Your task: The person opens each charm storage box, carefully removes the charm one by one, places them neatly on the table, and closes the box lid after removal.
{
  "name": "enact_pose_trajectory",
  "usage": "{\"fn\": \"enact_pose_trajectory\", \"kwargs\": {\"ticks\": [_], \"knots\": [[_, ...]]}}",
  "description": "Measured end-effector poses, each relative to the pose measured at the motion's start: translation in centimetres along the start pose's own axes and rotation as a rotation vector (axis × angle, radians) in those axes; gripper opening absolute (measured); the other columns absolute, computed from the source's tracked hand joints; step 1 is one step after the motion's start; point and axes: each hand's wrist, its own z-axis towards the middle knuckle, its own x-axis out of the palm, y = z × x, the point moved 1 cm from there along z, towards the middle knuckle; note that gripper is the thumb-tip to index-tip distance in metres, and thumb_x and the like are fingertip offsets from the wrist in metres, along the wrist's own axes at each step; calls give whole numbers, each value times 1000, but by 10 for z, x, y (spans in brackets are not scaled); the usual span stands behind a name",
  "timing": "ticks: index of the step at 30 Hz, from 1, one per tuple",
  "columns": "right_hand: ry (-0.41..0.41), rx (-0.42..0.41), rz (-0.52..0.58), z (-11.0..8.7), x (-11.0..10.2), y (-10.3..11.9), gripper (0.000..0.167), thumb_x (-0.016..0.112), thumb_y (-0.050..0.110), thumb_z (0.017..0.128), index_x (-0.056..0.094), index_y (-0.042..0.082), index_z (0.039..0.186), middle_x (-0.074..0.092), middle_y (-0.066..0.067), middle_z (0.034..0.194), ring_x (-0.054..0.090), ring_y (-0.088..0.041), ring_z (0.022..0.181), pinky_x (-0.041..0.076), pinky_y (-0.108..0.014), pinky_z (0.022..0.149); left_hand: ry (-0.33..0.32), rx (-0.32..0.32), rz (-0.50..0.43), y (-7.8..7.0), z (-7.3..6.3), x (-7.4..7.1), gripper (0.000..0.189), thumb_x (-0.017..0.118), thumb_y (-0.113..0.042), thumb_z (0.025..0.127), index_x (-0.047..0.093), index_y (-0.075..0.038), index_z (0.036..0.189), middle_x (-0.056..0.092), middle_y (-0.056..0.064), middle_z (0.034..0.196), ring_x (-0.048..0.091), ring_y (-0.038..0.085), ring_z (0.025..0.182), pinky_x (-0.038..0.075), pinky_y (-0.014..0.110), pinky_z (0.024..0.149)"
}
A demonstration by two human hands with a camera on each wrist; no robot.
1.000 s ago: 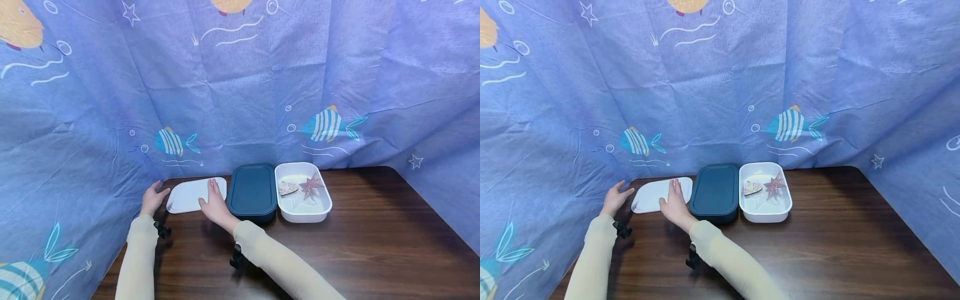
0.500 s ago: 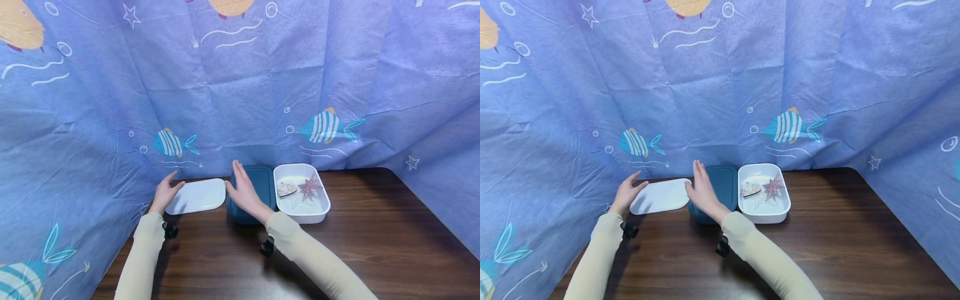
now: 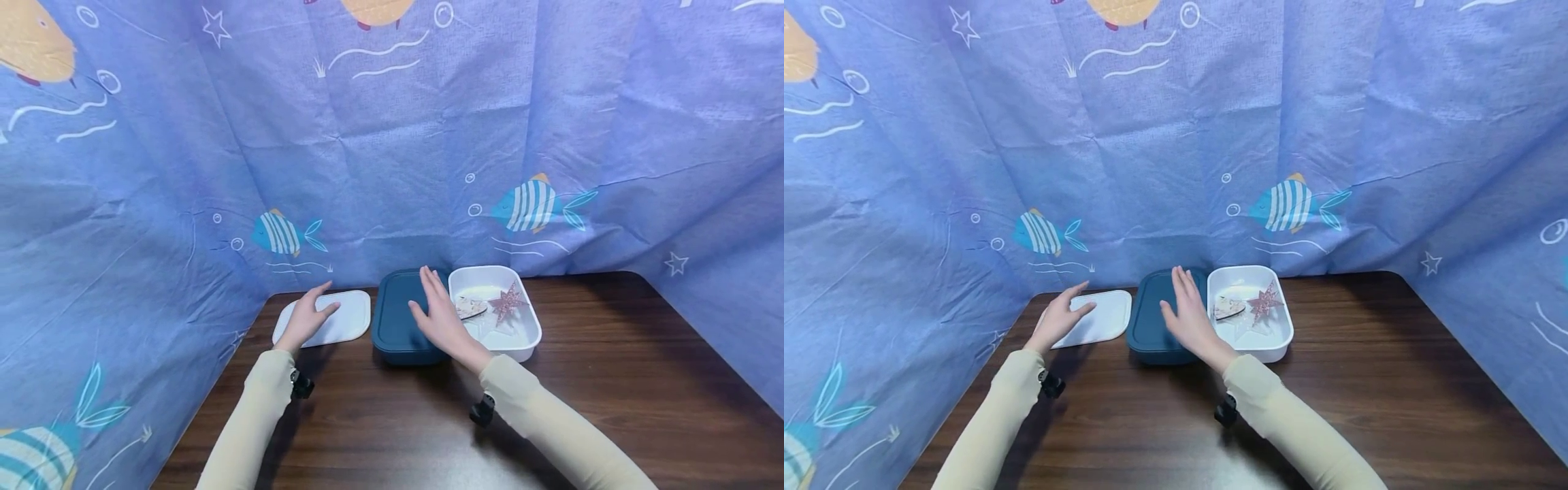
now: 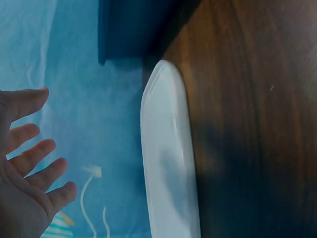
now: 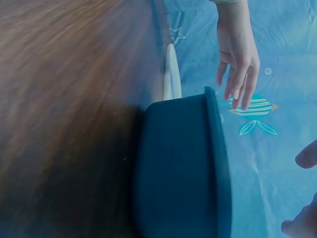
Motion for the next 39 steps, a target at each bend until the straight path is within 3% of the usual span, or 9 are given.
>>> {"fn": "enact_pose_trajectory", "kwargs": {"ticks": [15, 23, 30, 39], "knots": [[73, -22, -76, -28, -5, -18, 71, 63, 18, 100, 27, -5, 156, 24, -20, 163, 20, -37, 151, 22, -54, 120, 88, 144, 4, -20, -19, 34, 61, 69, -35, 97, 49, -12, 150, 48, 13, 152, 40, 33, 142, 35, 53, 114], [109, -93, -99, -37, -9, -23, 69, 65, 19, 99, 32, -5, 155, 30, -21, 161, 32, -35, 147, 30, -51, 117, 166, 218, -13, -30, -28, 45, 72, 69, -49, 93, 47, -14, 152, 40, 8, 159, 32, 31, 148, 30, 56, 116], [140, -143, -140, -44, -13, -30, 66, 66, 21, 99, 38, -7, 152, 39, -24, 155, 39, -37, 143, 35, -53, 114, 226, 226, 15, -36, -33, 54, 81, 73, -53, 89, 45, -14, 154, 31, 6, 163, 27, 31, 150, 31, 58, 115], [267, -161, -225, -52, -16, -35, 66, 66, 30, 99, 42, -4, 150, 39, -21, 156, 37, -34, 145, 35, -51, 114, 279, 204, 19, -35, -38, 64, 83, 73, -58, 87, 44, -19, 155, 28, 5, 164, 27, 30, 150, 35, 57, 113]]}}
